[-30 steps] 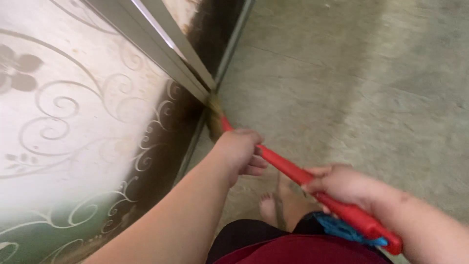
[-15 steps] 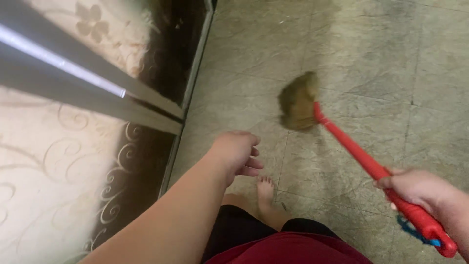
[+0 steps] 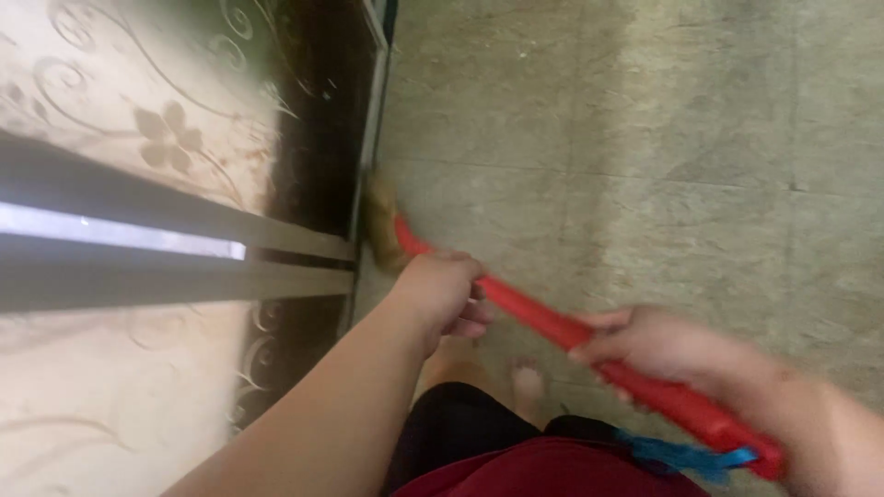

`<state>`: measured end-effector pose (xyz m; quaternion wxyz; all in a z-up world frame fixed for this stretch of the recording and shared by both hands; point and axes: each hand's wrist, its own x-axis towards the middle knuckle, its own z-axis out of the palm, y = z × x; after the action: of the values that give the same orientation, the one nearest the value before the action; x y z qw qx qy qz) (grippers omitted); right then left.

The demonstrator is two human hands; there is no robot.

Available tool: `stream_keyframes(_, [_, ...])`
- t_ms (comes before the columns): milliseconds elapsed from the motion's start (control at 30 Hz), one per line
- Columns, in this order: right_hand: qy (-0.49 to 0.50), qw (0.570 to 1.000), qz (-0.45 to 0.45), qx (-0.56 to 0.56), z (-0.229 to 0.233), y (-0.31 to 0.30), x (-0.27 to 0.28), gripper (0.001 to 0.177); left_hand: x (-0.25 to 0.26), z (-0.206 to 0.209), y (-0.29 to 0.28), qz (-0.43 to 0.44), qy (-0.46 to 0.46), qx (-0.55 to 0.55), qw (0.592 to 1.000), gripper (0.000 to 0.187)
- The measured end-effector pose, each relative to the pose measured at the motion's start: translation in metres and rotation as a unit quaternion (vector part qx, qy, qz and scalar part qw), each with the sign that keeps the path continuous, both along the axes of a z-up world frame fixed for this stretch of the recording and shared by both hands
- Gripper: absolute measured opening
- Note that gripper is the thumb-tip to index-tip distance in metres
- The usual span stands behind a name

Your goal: The person sweeps a tiled floor with a broom, moving past a small altar and a motorcycle before continuing into an adjacent room. They navigate the space barefoot, sweeping around various objects like shoes and a fan.

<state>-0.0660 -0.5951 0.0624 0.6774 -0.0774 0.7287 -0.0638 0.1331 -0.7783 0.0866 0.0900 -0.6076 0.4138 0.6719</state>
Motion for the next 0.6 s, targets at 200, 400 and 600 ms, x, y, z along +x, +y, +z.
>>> stream_keyframes(200, [0.014, 0.999, 0.007, 0.028, -0.061, -0.021, -0.003, 0.06, 0.015, -0.005, -0.092, -0.033, -0.001, -0.006, 0.999, 0.041])
stream_keyframes(400, [0.11, 0.974, -0.178, 0.093, -0.071, 0.016, -0.062, 0.063, -0.012, 0.002, -0.154, -0.073, -0.024, -0.012, 0.997, 0.041])
stream_keyframes(600, [0.231, 0.956, -0.138, 0.118, 0.025, -0.05, -0.059, 0.075, -0.046, 0.0, -0.178, -0.098, 0.004, 0.002, 0.995, 0.042])
